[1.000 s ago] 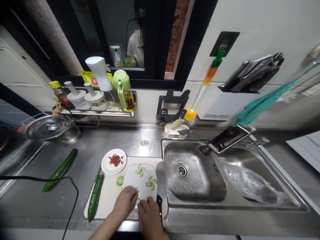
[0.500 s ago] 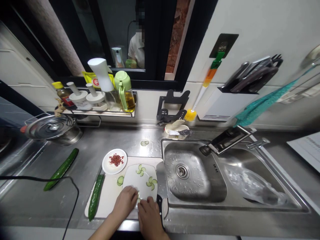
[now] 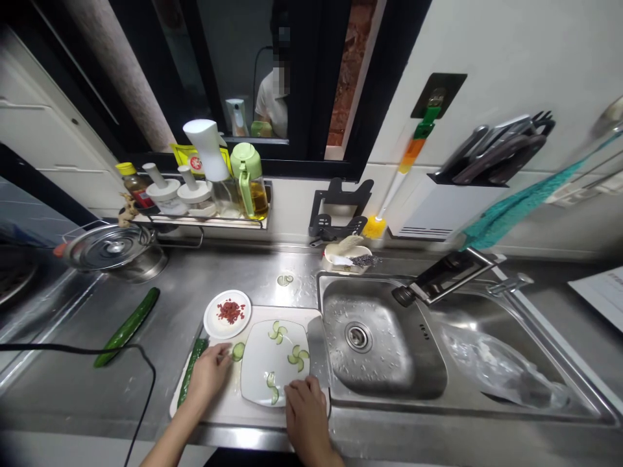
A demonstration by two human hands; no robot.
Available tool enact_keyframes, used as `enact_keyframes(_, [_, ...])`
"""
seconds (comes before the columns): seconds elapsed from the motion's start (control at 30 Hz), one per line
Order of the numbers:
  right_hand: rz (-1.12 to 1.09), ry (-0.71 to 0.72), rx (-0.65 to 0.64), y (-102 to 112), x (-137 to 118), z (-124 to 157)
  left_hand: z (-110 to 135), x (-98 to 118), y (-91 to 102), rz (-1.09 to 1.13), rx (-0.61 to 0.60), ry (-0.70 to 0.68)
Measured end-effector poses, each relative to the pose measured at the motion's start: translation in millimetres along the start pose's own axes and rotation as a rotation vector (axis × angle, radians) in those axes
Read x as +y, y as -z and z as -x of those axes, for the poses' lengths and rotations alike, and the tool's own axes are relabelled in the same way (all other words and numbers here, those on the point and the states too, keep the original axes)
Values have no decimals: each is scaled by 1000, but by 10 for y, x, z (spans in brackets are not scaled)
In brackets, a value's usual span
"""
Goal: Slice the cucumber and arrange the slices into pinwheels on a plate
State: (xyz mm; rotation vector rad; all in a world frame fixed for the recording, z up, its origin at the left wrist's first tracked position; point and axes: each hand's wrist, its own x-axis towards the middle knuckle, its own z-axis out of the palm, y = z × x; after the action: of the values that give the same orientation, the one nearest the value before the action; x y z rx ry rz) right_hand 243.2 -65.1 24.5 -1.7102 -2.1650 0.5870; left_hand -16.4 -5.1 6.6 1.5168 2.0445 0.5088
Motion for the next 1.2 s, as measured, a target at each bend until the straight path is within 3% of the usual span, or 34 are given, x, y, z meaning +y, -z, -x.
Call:
enact_keyframes(0.37, [26, 47, 121, -273, 67, 112, -21, 108, -129, -21, -44, 65])
enact_keyframes(0.7, [-25, 34, 102, -220, 27, 89, -1, 127, -130, 42, 18, 48])
enact_keyframes(0.93, [-56, 75, -10, -90, -21, 21, -21, 70, -82, 204, 2, 116])
enact_keyframes(1.03, [-107, 85, -9, -57, -54, -66, -16, 83, -33, 322, -52, 133])
enact_keyframes(1.2, [-283, 107, 81, -51, -130, -333, 39, 303, 20, 583, -267, 112])
